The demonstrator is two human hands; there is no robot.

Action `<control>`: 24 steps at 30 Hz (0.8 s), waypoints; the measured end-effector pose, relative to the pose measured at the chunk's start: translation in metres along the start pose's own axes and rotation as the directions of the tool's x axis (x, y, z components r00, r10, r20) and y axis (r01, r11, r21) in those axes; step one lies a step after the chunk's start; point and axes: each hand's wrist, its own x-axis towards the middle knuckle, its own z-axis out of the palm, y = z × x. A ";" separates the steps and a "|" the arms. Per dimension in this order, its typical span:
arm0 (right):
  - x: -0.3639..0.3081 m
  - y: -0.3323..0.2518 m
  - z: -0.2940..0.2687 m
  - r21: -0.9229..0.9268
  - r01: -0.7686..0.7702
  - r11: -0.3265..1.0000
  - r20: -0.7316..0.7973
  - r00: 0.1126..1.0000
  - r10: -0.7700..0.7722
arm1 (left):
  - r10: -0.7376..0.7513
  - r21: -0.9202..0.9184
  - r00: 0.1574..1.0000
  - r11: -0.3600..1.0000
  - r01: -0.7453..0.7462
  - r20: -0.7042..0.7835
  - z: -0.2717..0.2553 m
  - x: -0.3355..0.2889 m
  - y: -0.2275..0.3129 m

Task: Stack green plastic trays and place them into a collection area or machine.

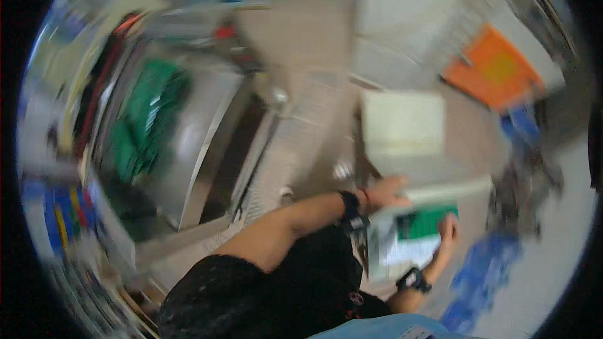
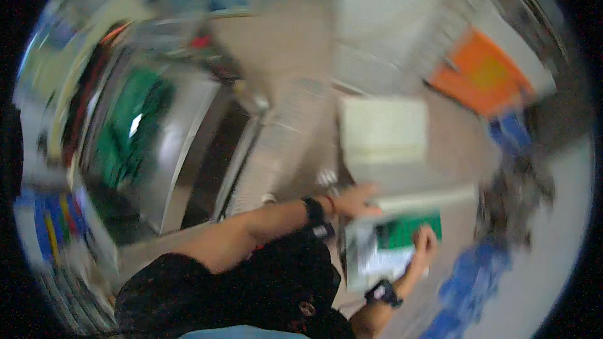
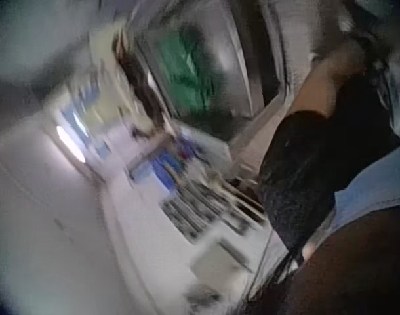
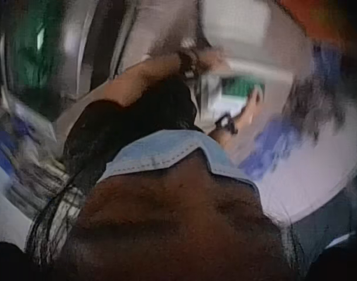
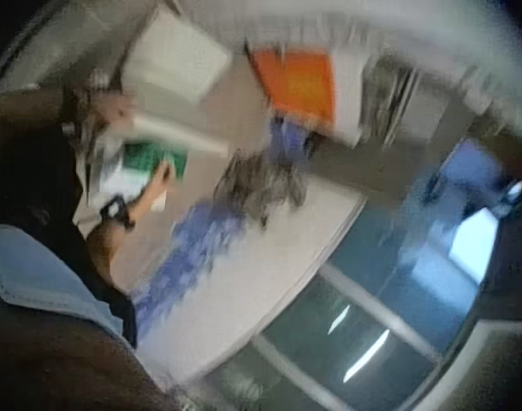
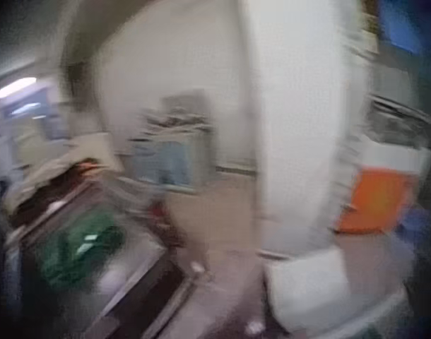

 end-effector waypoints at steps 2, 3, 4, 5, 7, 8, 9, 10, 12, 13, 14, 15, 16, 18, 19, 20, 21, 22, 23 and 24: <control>-0.011 -0.013 0.026 -0.032 -0.039 0.999 -0.059 0.998 0.037 | 0.014 -0.141 1.000 0.990 -0.012 0.011 -0.049 -0.032 0.022; -0.017 -0.039 0.062 -0.062 -0.058 0.996 -0.005 0.998 0.057 | -0.014 -0.162 1.000 0.987 0.012 -0.009 -0.055 -0.050 -0.015; -0.026 -0.041 0.078 -0.053 -0.048 0.997 0.034 0.998 0.050 | -0.146 -0.114 0.989 0.983 0.143 -0.020 -0.072 -0.071 -0.021; -0.030 -0.046 0.097 -0.056 -0.039 0.998 0.065 0.997 0.043 | -0.239 -0.233 0.969 0.948 0.218 -0.067 -0.096 -0.097 -0.018; -0.030 -0.050 0.151 -0.087 -0.030 0.996 0.259 0.965 0.051 | -0.265 -0.166 0.936 0.959 0.230 -0.232 -0.140 -0.147 -0.049; -0.033 -0.054 0.175 -0.126 -0.032 0.992 0.341 0.937 0.074 | -0.299 -0.200 0.892 0.949 0.242 -0.338 -0.158 -0.177 -0.060; -0.033 -0.053 0.205 -0.189 0.001 0.982 0.435 0.897 0.082 | -0.331 -0.232 0.839 0.940 0.251 -0.433 -0.181 -0.210 -0.072; -0.029 -0.074 0.242 -0.211 0.054 0.976 0.517 0.854 0.065 | -0.349 -0.264 0.775 0.934 0.242 -0.526 -0.208 -0.228 -0.078; -0.058 -0.105 0.325 -0.211 0.128 0.969 0.663 0.748 0.046 | -0.416 -0.386 0.642 0.901 0.197 -0.644 -0.245 -0.285 -0.105; -0.074 -0.119 0.364 -0.208 0.158 0.965 0.727 0.686 0.044 | -0.373 -0.313 0.533 0.928 0.203 -0.760 -0.266 -0.315 -0.109; -0.086 -0.128 0.395 -0.197 0.255 0.947 0.787 0.616 -0.002 | -0.310 -0.236 0.428 0.947 0.218 -0.849 -0.287 -0.341 -0.112; -0.099 -0.135 0.424 -0.183 0.348 0.920 0.844 0.536 -0.035 | -0.365 -0.274 0.358 0.920 0.278 -0.859 -0.309 -0.371 -0.111; -0.114 -0.142 0.449 -0.142 0.315 0.938 0.878 0.479 -0.028 | -0.414 -0.315 0.286 0.888 0.336 -0.864 -0.329 -0.400 -0.106; -0.123 -0.142 0.485 -0.135 0.330 0.934 0.945 0.327 0.021 | -0.229 -0.217 -0.021 0.880 0.423 -0.973 -0.355 -0.447 -0.101; -0.126 -0.143 0.502 -0.131 0.337 0.932 0.968 0.247 0.047 | -0.186 -0.214 -0.106 0.818 0.535 -0.977 -0.369 -0.470 -0.093; -0.132 -0.152 0.519 -0.172 0.389 0.905 0.974 0.203 0.097 | -0.136 -0.226 -0.188 0.738 0.636 -0.973 -0.383 -0.492 -0.084; -0.132 -0.154 0.532 -0.174 0.399 0.900 0.977 0.186 0.106 | -0.063 -0.177 -0.186 0.691 0.700 -0.980 -0.400 -0.513 -0.082; -0.129 -0.155 0.546 -0.174 0.408 0.896 0.979 0.169 0.113 | 0.011 -0.131 -0.178 0.635 0.761 -0.984 -0.418 -0.532 -0.080; -0.125 -0.155 0.561 -0.175 0.417 0.892 0.981 0.154 0.121 | 0.126 -0.075 -0.168 0.538 0.840 -0.978 -0.434 -0.547 -0.080; -0.121 -0.153 0.578 -0.175 0.446 0.878 0.983 0.127 0.132 | 0.233 -0.035 -0.143 0.415 0.909 -0.962 -0.445 -0.562 -0.080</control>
